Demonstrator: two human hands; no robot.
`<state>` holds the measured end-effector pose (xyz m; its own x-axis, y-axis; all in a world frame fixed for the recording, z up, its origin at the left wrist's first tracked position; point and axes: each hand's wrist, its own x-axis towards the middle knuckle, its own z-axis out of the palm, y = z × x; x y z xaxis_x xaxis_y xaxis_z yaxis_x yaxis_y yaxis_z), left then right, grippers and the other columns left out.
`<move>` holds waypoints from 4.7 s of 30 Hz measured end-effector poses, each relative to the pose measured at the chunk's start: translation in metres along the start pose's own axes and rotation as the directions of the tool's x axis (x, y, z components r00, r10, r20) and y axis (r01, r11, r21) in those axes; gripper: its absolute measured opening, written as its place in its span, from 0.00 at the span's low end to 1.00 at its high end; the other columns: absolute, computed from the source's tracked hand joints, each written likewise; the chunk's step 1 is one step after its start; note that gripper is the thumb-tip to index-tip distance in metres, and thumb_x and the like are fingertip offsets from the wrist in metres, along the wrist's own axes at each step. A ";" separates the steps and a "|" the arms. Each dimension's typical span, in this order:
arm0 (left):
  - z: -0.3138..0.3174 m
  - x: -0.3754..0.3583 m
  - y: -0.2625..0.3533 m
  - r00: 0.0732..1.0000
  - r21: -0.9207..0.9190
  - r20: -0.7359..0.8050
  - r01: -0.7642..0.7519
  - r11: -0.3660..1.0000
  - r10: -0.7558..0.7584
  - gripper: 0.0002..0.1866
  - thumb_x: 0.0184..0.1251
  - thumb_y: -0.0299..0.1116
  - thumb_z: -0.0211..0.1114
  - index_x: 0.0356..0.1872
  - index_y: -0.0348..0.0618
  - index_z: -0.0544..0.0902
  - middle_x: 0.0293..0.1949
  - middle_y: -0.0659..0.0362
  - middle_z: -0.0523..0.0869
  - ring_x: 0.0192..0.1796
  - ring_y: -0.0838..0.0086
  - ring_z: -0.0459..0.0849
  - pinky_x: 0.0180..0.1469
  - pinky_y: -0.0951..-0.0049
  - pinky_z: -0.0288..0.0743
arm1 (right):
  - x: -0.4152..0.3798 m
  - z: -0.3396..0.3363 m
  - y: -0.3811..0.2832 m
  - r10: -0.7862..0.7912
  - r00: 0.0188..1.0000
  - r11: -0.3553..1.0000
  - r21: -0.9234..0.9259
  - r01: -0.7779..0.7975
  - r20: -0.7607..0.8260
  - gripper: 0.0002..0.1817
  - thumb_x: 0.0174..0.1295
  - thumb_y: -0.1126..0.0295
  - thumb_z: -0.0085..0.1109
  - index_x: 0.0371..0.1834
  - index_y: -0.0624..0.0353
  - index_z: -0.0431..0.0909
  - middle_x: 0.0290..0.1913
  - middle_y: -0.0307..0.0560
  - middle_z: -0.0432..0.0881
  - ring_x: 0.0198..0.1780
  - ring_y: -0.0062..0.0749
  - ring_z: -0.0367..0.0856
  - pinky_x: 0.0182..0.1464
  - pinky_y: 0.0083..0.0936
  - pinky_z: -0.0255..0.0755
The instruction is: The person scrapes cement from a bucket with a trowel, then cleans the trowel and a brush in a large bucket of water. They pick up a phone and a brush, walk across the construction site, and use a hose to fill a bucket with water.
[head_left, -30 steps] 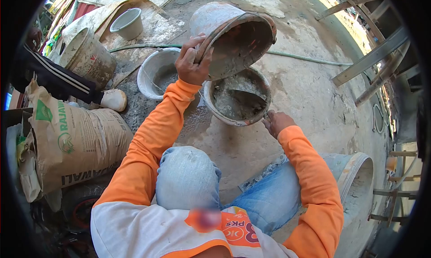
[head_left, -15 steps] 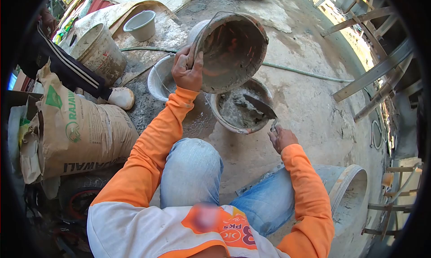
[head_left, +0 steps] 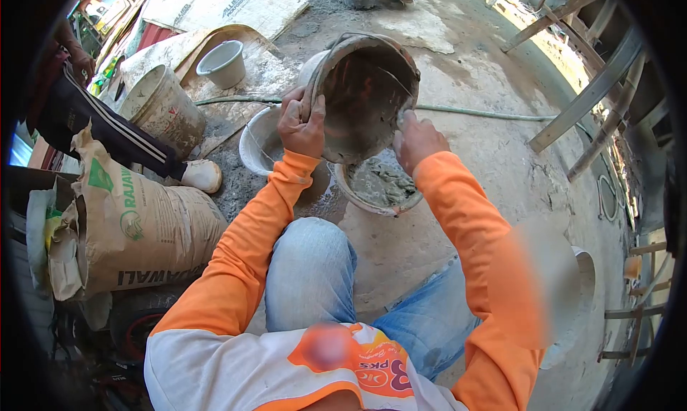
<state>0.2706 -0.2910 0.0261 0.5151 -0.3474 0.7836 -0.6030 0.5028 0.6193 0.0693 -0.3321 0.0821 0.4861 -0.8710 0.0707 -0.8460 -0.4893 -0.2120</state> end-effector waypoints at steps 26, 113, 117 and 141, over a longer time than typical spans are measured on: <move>0.015 -0.003 0.029 0.988 0.168 0.114 -0.127 0.978 0.109 0.10 0.57 0.24 0.65 0.22 0.34 0.72 0.36 0.54 0.79 0.33 0.70 0.75 0.37 0.73 0.70 | 0.007 0.074 -0.054 0.341 0.937 0.910 -0.280 -0.307 0.080 0.28 0.63 0.68 0.42 0.65 0.68 0.54 0.46 0.60 0.71 0.40 0.50 0.76 0.23 0.55 0.72; -0.017 0.032 0.031 0.972 -0.168 -0.037 0.222 0.961 -0.231 0.19 0.57 0.26 0.66 0.13 0.37 0.66 0.34 0.55 0.78 0.33 0.80 0.71 0.37 0.78 0.66 | -0.009 -0.052 -0.014 -0.240 0.941 0.925 -0.238 0.296 0.238 0.17 0.60 0.66 0.51 0.50 0.61 0.65 0.42 0.61 0.74 0.40 0.56 0.79 0.40 0.42 0.75; -0.010 0.030 0.035 0.994 -0.102 -0.018 0.103 0.989 -0.106 0.19 0.57 0.27 0.66 0.13 0.38 0.66 0.35 0.54 0.78 0.33 0.80 0.72 0.37 0.78 0.66 | -0.006 -0.060 -0.013 -0.099 0.995 0.988 -0.123 0.096 -0.020 0.17 0.60 0.66 0.52 0.50 0.60 0.65 0.42 0.61 0.73 0.40 0.56 0.79 0.40 0.42 0.75; -0.015 0.033 0.035 0.996 -0.057 -0.051 0.069 0.996 -0.072 0.18 0.56 0.26 0.66 0.14 0.37 0.66 0.35 0.54 0.79 0.33 0.78 0.72 0.38 0.78 0.67 | -0.015 -0.047 -0.009 -0.181 0.973 0.973 -0.114 0.198 0.142 0.20 0.58 0.66 0.54 0.52 0.56 0.64 0.43 0.62 0.74 0.40 0.56 0.79 0.40 0.43 0.74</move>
<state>0.2753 -0.2729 0.0731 0.5873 -0.3422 0.7335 -0.5301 0.5223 0.6680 0.0593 -0.3166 0.1286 0.6575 -0.7528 -0.0314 -0.7523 -0.6538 -0.0809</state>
